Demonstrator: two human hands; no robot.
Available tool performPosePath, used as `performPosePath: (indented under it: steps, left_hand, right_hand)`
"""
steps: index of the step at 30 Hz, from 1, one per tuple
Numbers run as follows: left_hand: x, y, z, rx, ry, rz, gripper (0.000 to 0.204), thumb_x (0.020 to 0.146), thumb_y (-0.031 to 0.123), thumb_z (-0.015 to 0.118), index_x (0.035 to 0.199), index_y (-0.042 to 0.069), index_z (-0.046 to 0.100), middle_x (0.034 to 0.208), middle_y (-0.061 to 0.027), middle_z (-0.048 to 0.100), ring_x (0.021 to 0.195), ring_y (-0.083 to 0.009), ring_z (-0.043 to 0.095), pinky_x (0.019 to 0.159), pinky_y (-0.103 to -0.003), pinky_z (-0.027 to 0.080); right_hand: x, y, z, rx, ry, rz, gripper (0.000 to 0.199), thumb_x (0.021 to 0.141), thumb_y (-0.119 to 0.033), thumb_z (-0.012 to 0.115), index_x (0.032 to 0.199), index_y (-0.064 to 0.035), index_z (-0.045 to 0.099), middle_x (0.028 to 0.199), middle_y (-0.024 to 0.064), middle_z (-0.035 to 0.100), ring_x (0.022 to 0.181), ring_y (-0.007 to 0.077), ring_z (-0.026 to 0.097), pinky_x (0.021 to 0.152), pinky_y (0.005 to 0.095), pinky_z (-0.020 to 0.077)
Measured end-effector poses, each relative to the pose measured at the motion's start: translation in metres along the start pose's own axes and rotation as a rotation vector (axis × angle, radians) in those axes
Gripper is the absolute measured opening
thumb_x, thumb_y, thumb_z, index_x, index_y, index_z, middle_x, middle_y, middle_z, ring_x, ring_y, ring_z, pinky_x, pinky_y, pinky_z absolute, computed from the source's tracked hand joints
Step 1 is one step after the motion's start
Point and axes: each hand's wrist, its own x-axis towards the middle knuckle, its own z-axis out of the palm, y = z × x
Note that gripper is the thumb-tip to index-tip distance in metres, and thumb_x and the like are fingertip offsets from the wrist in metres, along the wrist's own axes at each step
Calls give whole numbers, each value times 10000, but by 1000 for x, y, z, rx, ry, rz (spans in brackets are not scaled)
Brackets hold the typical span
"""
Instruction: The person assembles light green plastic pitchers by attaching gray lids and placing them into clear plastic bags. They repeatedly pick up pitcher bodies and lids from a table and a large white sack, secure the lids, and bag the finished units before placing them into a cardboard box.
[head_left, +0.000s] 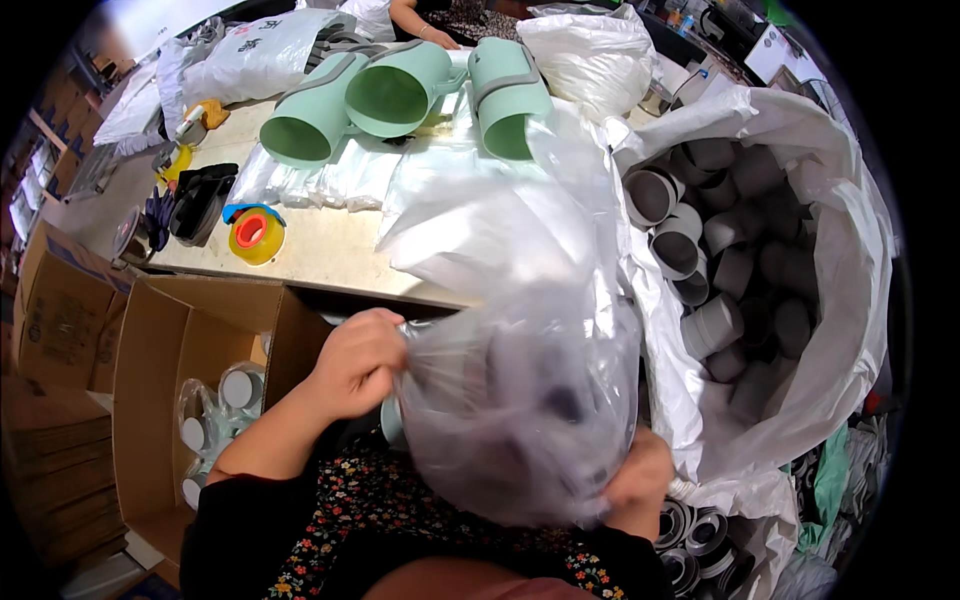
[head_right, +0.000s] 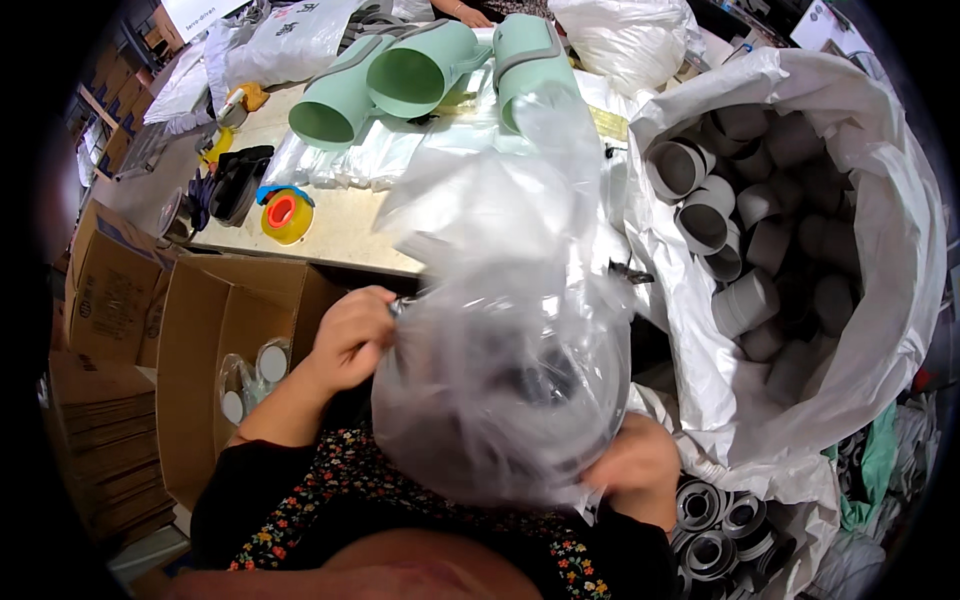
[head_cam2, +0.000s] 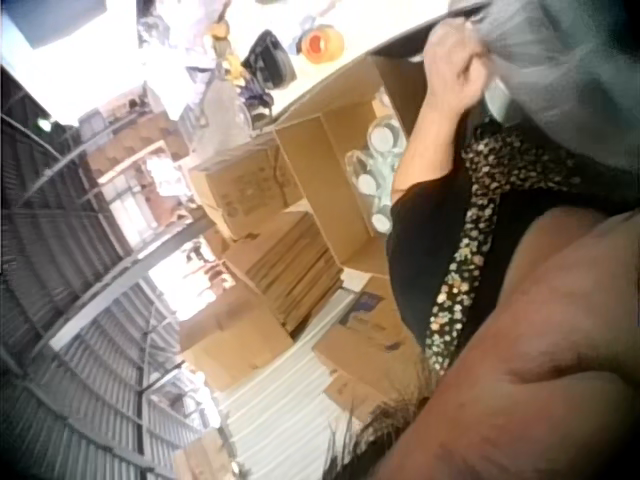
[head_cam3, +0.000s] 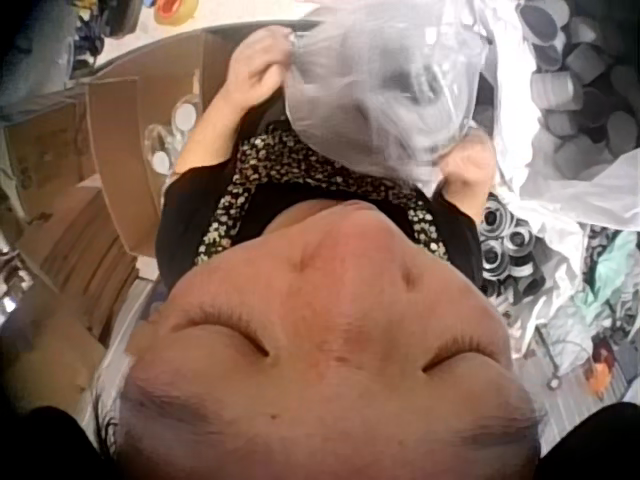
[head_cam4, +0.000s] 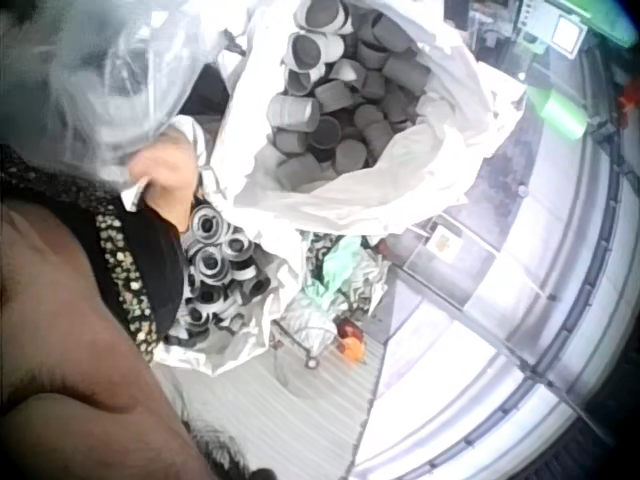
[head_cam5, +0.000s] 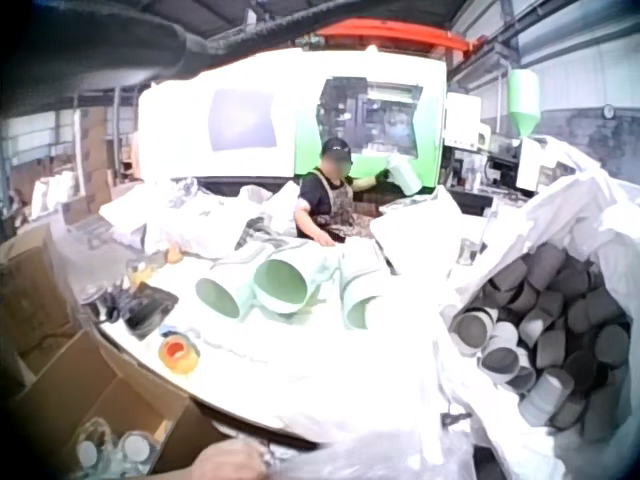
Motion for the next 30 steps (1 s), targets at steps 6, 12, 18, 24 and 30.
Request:
performPosePath:
  steps: [6,12,18,24,30]
  left_hand:
    - [-156,-49,21,293,-393,-353,114,666,10,572,775,42,564,805,-97,572,859,-295,562,894,-413,432]
    - [-128,-2,55,-186,212,-520,419,757,212,674,1095,16,523,1147,-143,504,1068,-311,496,913,-409,387]
    - [-73,-22,42,474,208,-197,666,675,160,657,1298,71,440,851,-98,514,800,-266,494,730,-396,396]
    - [-146,60,-132,57,807,-891,338,842,125,618,1162,50,535,1119,-49,548,1030,-143,525,878,-278,437]
    - [-273,104,-253,366,1041,-1080,358,838,146,641,1129,-47,557,1069,-95,612,972,-154,567,854,-273,440]
  right_hand:
    - [-51,83,-13,-239,-506,191,402,771,14,614,1128,-36,436,764,-17,544,656,59,511,584,197,424]
    - [-58,171,25,-873,-1101,-159,275,875,-149,502,1126,-38,526,807,88,594,739,195,580,677,313,477]
    - [-63,101,137,-688,-1279,422,275,850,-82,516,1112,-10,556,920,140,631,849,228,609,766,316,476]
    - [-44,33,165,-513,-1387,-98,361,813,-31,591,1164,27,528,865,96,656,819,151,604,780,259,450]
    - [-20,93,173,-678,-1092,179,273,853,-35,573,1120,23,559,911,80,640,834,137,603,778,257,460]
